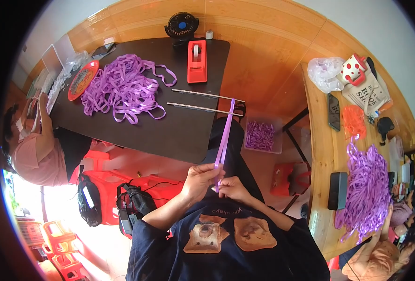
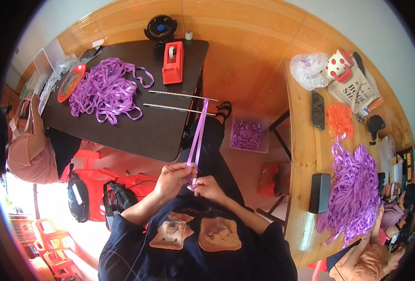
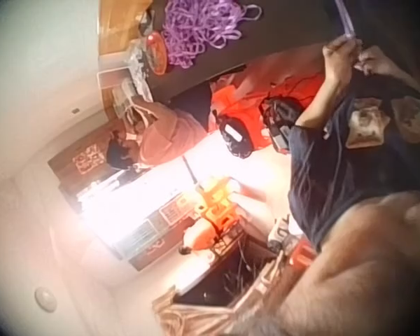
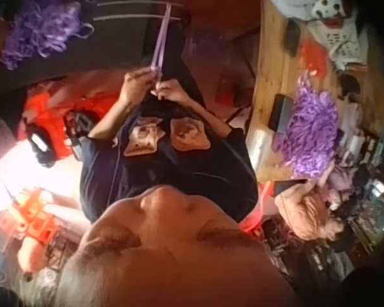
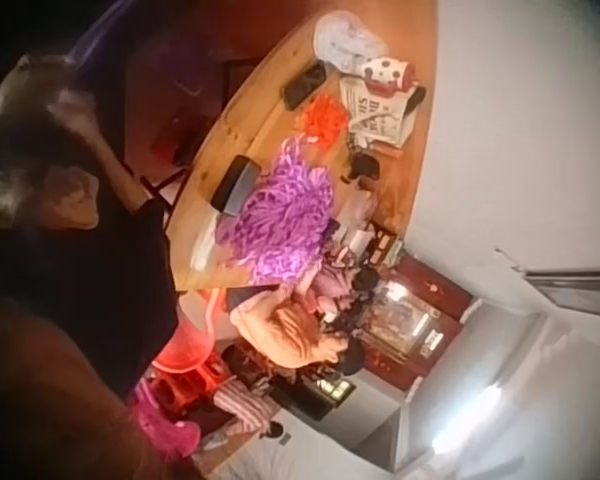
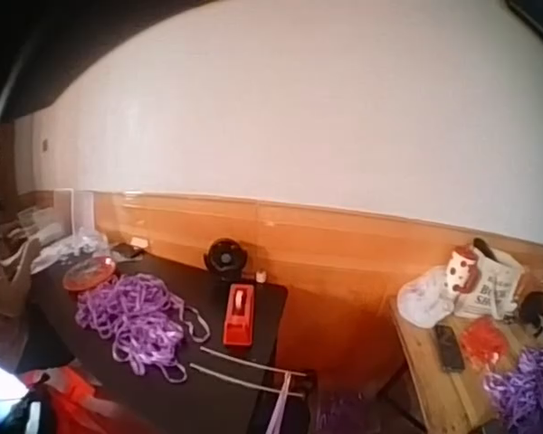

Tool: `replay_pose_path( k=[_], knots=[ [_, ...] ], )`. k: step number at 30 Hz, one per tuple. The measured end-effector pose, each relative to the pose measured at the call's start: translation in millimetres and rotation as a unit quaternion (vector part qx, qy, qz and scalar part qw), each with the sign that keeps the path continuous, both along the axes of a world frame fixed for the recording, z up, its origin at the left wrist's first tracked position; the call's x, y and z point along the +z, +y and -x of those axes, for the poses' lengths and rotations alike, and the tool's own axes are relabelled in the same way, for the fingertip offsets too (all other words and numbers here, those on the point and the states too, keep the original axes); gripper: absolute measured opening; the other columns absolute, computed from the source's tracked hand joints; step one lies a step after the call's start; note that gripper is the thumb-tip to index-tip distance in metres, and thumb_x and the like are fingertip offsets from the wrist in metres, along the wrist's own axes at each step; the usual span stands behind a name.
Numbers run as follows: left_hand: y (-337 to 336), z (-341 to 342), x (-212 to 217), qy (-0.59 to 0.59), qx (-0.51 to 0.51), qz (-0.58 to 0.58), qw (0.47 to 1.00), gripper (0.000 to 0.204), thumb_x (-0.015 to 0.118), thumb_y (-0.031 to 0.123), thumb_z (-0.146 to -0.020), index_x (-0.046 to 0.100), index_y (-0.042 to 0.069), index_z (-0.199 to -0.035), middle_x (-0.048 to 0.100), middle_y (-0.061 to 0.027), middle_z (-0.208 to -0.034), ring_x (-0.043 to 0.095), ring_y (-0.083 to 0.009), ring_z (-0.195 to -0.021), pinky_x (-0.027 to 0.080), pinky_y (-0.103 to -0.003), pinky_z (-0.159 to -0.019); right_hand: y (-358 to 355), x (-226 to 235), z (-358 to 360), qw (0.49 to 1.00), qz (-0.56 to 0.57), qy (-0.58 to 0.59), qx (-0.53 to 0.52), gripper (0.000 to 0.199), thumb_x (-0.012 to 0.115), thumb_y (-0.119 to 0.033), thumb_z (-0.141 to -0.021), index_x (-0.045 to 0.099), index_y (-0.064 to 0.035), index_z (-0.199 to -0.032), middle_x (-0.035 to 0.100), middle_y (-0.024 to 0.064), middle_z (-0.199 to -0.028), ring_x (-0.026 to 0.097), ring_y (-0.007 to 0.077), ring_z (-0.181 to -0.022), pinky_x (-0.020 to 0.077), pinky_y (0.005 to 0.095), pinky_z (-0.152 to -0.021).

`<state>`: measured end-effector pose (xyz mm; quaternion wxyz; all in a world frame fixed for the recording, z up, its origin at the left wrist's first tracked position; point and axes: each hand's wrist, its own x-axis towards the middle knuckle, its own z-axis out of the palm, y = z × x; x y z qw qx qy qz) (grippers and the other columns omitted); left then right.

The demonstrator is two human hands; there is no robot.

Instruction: Making decorative craft items by wrapping purple ribbons around two parallel metal rods.

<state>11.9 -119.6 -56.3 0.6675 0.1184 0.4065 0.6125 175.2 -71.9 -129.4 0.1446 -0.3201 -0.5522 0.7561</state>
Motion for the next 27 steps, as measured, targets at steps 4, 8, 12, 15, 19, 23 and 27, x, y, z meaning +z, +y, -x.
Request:
replay_pose_path(
  k=[4, 8, 12, 15, 19, 23, 27],
  knots=[
    [12, 3, -19, 0.078, -0.044, 0.022, 0.996, 0.016, 0.063, 0.006, -0.089, 0.068, -0.001, -0.102, 0.069, -0.0110, -0.085, 0.066, -0.0164, -0.078, 0.055, -0.028, -0.072, -4, 1, 3, 0.999, -0.023, -0.011, 0.042, 0.019, 0.072, -0.015, -0.084, 0.066, -0.0032, -0.070, 0.059, -0.0003, -0.058, 0.052, 0.0061, -0.052, 0.0383, 0.0220, -0.048],
    [20, 6, -25, 0.174, -0.059, 0.012, 0.983, 0.013, 0.066, 0.009, -0.088, 0.068, 0.000, -0.096, 0.068, -0.0075, -0.082, 0.063, -0.0114, -0.074, 0.051, -0.024, -0.068, -2, 13, 4, 0.996, -0.041, -0.019, 0.073, 0.015, 0.069, -0.013, -0.085, 0.068, -0.0010, -0.076, 0.058, -0.0005, -0.060, 0.051, 0.0057, -0.055, 0.0373, 0.0233, -0.051],
    [27, 4, -27, 0.231, -0.019, -0.036, 0.972, 0.013, 0.068, 0.010, -0.086, 0.067, 0.001, -0.095, 0.066, -0.0043, -0.081, 0.057, -0.0071, -0.069, 0.042, -0.019, -0.061, -2, 6, 1, 0.995, -0.033, 0.027, 0.085, 0.013, 0.065, -0.011, -0.086, 0.071, -0.0003, -0.090, 0.060, -0.0002, -0.065, 0.053, 0.0050, -0.062, 0.0411, 0.0227, -0.056],
    [30, 3, -35, 0.232, -0.021, -0.047, 0.971, 0.016, 0.069, 0.010, -0.085, 0.066, 0.000, -0.098, 0.064, -0.0024, -0.082, 0.057, -0.0063, -0.072, 0.042, -0.020, -0.063, -1, 3, 1, 0.993, -0.050, 0.042, 0.100, 0.015, 0.064, -0.010, -0.086, 0.071, 0.0001, -0.094, 0.063, 0.0008, -0.070, 0.055, 0.0054, -0.067, 0.0441, 0.0232, -0.061],
    [34, -3, -32, 0.228, 0.022, -0.046, 0.972, 0.018, 0.069, 0.009, -0.085, 0.066, 0.000, -0.101, 0.064, -0.0017, -0.082, 0.056, -0.0063, -0.073, 0.043, -0.020, -0.064, 2, 7, 1, 0.991, -0.065, 0.045, 0.111, 0.015, 0.063, -0.009, -0.085, 0.070, 0.0015, -0.094, 0.068, 0.0028, -0.075, 0.058, 0.0065, -0.071, 0.0470, 0.0250, -0.065],
    [35, -1, -38, 0.198, 0.013, -0.038, 0.979, 0.022, 0.068, 0.006, -0.085, 0.065, -0.002, -0.105, 0.066, -0.0043, -0.089, 0.060, -0.0091, -0.082, 0.047, -0.022, -0.075, 5, 6, 1, 0.989, -0.078, 0.035, 0.123, 0.015, 0.063, -0.009, -0.085, 0.071, 0.0013, -0.093, 0.069, 0.0051, -0.076, 0.059, 0.0071, -0.072, 0.0475, 0.0253, -0.065],
    [36, 1, -39, 0.185, -0.012, -0.021, 0.982, 0.022, 0.067, 0.006, -0.086, 0.065, -0.001, -0.107, 0.067, -0.0053, -0.092, 0.060, -0.0092, -0.086, 0.047, -0.022, -0.078, 6, 0, 1, 0.986, -0.099, 0.035, 0.129, 0.015, 0.066, -0.012, -0.085, 0.072, -0.0015, -0.094, 0.069, 0.0071, -0.074, 0.060, 0.0078, -0.070, 0.0478, 0.0265, -0.064]
  ],
)
